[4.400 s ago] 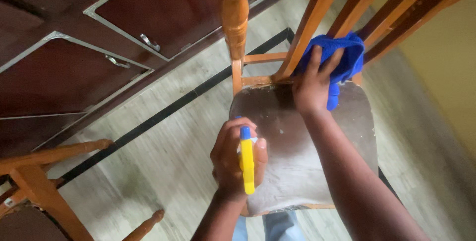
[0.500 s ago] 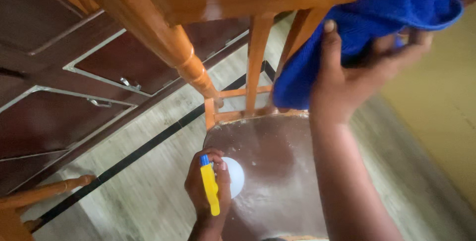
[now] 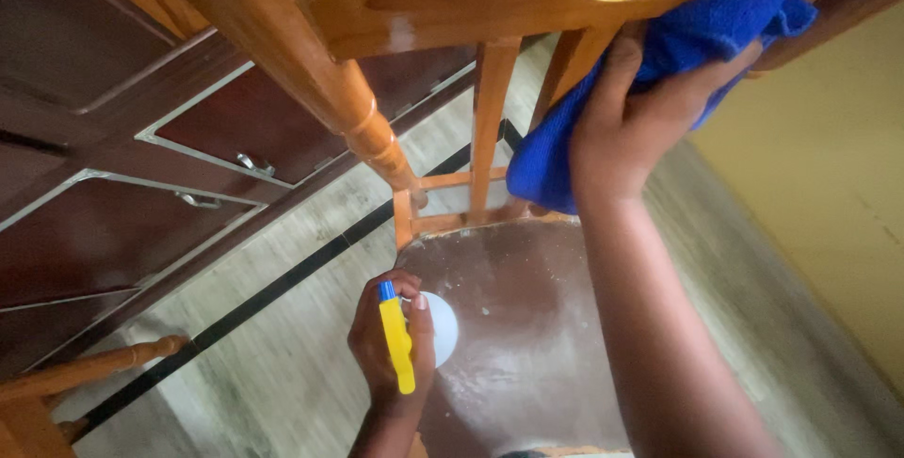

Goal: The person wipes a wooden chair with a blue cloth while holding a spray bottle in their other hand.

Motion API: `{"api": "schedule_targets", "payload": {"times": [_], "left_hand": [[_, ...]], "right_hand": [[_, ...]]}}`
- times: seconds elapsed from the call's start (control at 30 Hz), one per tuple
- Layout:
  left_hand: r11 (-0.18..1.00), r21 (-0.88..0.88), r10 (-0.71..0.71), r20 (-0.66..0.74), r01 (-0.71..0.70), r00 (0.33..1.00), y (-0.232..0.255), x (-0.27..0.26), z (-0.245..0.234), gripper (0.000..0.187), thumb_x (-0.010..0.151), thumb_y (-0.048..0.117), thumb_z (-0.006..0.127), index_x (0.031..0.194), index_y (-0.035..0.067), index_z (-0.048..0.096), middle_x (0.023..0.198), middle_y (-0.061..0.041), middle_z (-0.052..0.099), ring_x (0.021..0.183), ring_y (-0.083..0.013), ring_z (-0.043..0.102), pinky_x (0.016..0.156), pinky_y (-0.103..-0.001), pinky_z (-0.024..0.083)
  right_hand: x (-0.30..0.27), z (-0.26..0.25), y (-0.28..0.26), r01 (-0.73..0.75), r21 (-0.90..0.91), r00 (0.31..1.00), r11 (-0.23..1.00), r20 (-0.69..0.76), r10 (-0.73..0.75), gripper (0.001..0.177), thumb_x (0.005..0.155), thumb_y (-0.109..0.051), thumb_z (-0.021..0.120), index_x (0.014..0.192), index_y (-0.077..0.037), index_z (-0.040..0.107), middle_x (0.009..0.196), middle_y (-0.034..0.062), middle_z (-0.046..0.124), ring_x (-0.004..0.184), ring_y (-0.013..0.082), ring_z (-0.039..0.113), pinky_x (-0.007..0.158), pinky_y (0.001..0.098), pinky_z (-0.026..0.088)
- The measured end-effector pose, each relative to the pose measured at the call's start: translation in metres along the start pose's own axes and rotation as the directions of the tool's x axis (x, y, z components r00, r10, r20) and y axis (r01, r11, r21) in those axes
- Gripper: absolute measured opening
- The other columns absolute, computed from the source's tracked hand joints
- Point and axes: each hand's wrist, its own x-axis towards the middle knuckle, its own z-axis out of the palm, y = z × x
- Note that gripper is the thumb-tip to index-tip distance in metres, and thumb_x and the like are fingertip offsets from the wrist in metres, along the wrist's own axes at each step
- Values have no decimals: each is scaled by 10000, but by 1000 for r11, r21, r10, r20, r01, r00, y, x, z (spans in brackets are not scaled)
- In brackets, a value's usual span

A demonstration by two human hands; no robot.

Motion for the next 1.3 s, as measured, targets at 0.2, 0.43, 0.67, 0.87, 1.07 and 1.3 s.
{"api": "schedule_targets", "payload": {"times": [0.2, 0.43, 0.67, 0.87, 1.07, 1.3], "left_hand": [[1000, -2, 0, -6, 0, 1000, -2, -4, -2, 162, 950, 204, 600, 962, 44, 578, 1014, -118, 706, 918, -279, 702, 791, -377, 566], [978, -84, -185, 48, 188, 982, 0, -3, -5, 151, 910, 197, 596, 937, 49, 582, 983, -101, 711, 607, -193, 671, 612, -324, 540], [996, -91, 22, 0, -22, 1000, -2, -4, -8, 98, 946, 143, 592, 980, 53, 571, 1040, -104, 693, 804, -205, 661, 709, -311, 538], [991, -120, -51, 12, 52, 999, -2, -10, -9, 104, 927, 143, 605, 964, 50, 577, 1030, -98, 703, 758, -203, 648, 690, -307, 534], [994, -112, 1, 12, 0, 1000, -4, -13, -11, 96, 933, 137, 607, 968, 54, 573, 1037, -92, 699, 787, -198, 652, 705, -305, 536], [995, -101, 15, 23, -13, 1000, -6, -15, -14, 111, 941, 164, 608, 968, 62, 574, 1045, -89, 702, 763, -192, 642, 701, -301, 533]], "right_hand": [[-4, 3, 7, 30, -69, 1000, 997, 7, -30, 794, 1158, -151, 621, 1612, 69, 8, 1674, 292, 270, 1534, 369, 314, 1304, 410, 197], [-20, 2, 9, 79, -101, 997, 992, 32, -76, 674, 1161, -142, 640, 1588, 11, 142, 1557, 264, 445, 1404, 382, 485, 1225, 409, 344], [-45, -3, 15, 44, -82, 995, 996, 91, -37, 627, 1138, -120, 648, 1548, 12, 192, 1376, 233, 584, 1268, 379, 614, 1138, 434, 459], [-59, -4, 17, 16, -81, 993, 997, 122, -7, 552, 1150, -114, 660, 1515, -4, 259, 1294, 216, 629, 1196, 365, 644, 1083, 437, 482], [-73, -7, 27, 16, -61, 989, 998, 146, -7, 578, 1108, -97, 639, 1513, -2, 238, 1246, 213, 659, 1160, 380, 667, 1060, 448, 491], [-92, -5, 38, -20, -113, 987, 993, 156, 38, 591, 1078, -87, 646, 1506, 3, 249, 1246, 244, 637, 1204, 431, 645, 1093, 493, 486]]}}
